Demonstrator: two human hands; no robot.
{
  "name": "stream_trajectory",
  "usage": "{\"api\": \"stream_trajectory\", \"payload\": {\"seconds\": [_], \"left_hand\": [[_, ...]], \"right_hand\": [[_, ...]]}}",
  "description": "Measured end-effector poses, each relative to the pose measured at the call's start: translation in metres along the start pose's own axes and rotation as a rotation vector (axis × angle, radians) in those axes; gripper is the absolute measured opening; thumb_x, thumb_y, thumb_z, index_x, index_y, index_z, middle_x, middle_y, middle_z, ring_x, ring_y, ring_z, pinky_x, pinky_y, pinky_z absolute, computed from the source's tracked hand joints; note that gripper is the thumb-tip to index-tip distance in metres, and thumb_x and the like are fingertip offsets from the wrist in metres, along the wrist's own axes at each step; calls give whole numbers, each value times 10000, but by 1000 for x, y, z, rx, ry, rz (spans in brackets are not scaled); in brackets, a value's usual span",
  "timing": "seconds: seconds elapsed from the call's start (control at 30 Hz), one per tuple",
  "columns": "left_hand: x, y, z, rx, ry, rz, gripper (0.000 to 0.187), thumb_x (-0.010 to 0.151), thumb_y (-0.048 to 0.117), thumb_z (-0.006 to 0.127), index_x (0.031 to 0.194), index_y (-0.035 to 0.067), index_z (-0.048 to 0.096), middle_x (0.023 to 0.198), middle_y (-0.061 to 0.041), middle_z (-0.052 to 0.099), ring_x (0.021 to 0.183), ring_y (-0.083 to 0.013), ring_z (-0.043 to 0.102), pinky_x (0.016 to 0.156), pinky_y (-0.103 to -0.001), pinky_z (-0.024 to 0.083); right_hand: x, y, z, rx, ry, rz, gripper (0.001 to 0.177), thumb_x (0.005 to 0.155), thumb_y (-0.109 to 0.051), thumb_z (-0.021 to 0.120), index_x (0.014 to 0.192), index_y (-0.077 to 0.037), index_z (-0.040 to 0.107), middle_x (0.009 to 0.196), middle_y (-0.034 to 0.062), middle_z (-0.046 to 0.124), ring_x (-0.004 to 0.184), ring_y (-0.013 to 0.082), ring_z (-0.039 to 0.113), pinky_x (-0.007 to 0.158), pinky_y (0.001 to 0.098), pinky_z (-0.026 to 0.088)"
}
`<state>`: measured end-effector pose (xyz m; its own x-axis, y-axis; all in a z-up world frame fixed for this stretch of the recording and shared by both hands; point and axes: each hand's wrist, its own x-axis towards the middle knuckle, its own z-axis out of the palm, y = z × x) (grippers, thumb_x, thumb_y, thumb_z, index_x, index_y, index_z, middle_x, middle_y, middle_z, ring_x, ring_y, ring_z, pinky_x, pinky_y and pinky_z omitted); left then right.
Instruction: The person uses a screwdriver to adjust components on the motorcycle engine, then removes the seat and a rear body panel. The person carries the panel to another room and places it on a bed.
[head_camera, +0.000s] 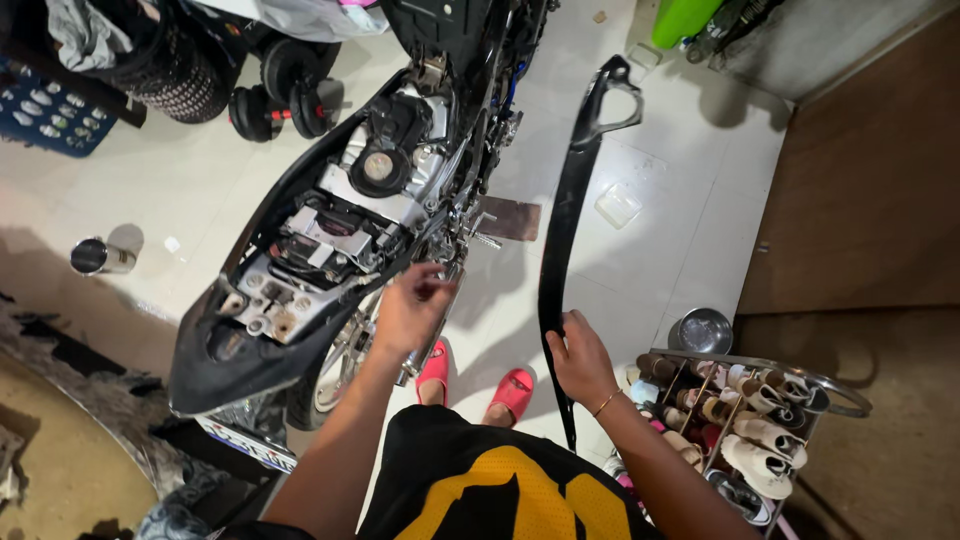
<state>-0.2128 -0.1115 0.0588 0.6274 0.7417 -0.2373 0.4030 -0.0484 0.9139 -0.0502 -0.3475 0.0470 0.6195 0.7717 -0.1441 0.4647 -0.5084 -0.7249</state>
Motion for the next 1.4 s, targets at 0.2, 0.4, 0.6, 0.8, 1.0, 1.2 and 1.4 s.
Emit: {"api": "stream_trajectory", "payload": {"seconds": [0.2,0.4,0.6,0.8,1.0,1.2,1.4], "left_hand": [[3,28,3,-286,-163,152,622,768,230,856,1296,32,592,1239,-23,655,1125,-156,649,881,-327,566],[27,40,-35,-335,-184,126,296,965,223,754,1140,1,667,946,-41,729,877,-124,667,812,-303,545],[25,36,-82,-475,-324,81,163,971,130,706,1017,30,584,865,5,673,773,-70,632,697,-250,550],[-16,19,-96,-470,-230,141,131,981,110,729,1013,34,626,867,15,664,792,-72,626,731,-252,540],[-68,1,-78,-602,-170,163,177,883,48,790,1031,22,696,958,20,701,871,-62,634,798,-253,523],[-96,14,-57,-495,-223,213,180,881,70,816,1015,47,697,848,43,695,774,-32,587,692,-217,501],[-103,27,-62,-440,-313,227,172,883,66,820,977,36,679,846,17,672,774,-43,580,672,-227,493]], "right_hand": [[12,-44,11,-10,-133,-55,163,957,-137,570,1070,-21,551,1072,160,570,962,428,572,779,496,475],[15,-71,37,-91,-300,-56,120,918,-98,562,1025,-44,551,1047,137,563,995,387,590,815,469,479],[0,-58,78,26,-51,-156,154,811,-10,565,961,-36,588,962,152,558,951,382,572,847,453,476],[-11,-34,97,-30,118,-280,204,871,15,542,1072,-5,568,1051,184,537,997,389,560,903,459,473],[-1,-6,98,-139,244,-76,163,947,-75,623,1108,-90,646,1242,170,568,1174,364,540,1009,456,456],[-15,7,107,-136,373,-118,410,970,-186,662,1364,-93,594,1355,282,515,1239,427,479,1032,489,413],[-28,-8,104,860,57,632,647,979,-376,472,1604,-280,341,1090,217,658,923,341,633,740,398,466]]}}
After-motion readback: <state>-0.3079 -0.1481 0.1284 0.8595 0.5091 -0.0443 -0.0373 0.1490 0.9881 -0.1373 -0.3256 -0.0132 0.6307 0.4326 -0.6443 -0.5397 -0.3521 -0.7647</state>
